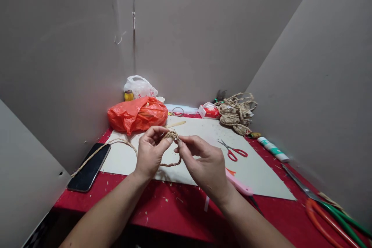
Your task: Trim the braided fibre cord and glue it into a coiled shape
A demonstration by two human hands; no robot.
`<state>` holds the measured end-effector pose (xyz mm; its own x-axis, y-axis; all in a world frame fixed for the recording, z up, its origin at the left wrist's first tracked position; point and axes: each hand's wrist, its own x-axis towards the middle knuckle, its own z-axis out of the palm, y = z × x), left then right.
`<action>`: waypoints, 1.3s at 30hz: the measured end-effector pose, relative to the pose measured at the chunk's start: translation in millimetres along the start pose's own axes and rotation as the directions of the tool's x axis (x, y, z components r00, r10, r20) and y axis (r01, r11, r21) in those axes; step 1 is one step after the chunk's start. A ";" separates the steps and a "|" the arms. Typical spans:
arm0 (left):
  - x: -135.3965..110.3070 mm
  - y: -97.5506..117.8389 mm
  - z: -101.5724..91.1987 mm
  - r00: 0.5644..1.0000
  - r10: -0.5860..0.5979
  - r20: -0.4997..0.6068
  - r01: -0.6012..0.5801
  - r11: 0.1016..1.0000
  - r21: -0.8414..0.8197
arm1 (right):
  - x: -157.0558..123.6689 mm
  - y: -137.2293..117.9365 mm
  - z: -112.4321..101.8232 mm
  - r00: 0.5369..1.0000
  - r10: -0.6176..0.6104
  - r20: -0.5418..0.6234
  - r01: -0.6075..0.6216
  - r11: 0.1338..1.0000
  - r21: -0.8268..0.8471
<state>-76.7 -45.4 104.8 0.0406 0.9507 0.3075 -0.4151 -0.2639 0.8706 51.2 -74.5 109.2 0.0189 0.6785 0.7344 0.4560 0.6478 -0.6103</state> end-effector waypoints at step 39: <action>1.4 1.4 5.1 0.928 -0.352 0.120 0.370 0.909 -0.194 | 8.2 28.6 1.1 0.708 0.520 0.479 -0.647 0.204 0.735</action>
<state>-72.6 -45.2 108.3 0.2926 0.9559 0.0247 -0.5381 0.1432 0.8306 63.4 -50.0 97.5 -0.1758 0.9826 0.0603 -0.5730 -0.0523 -0.8179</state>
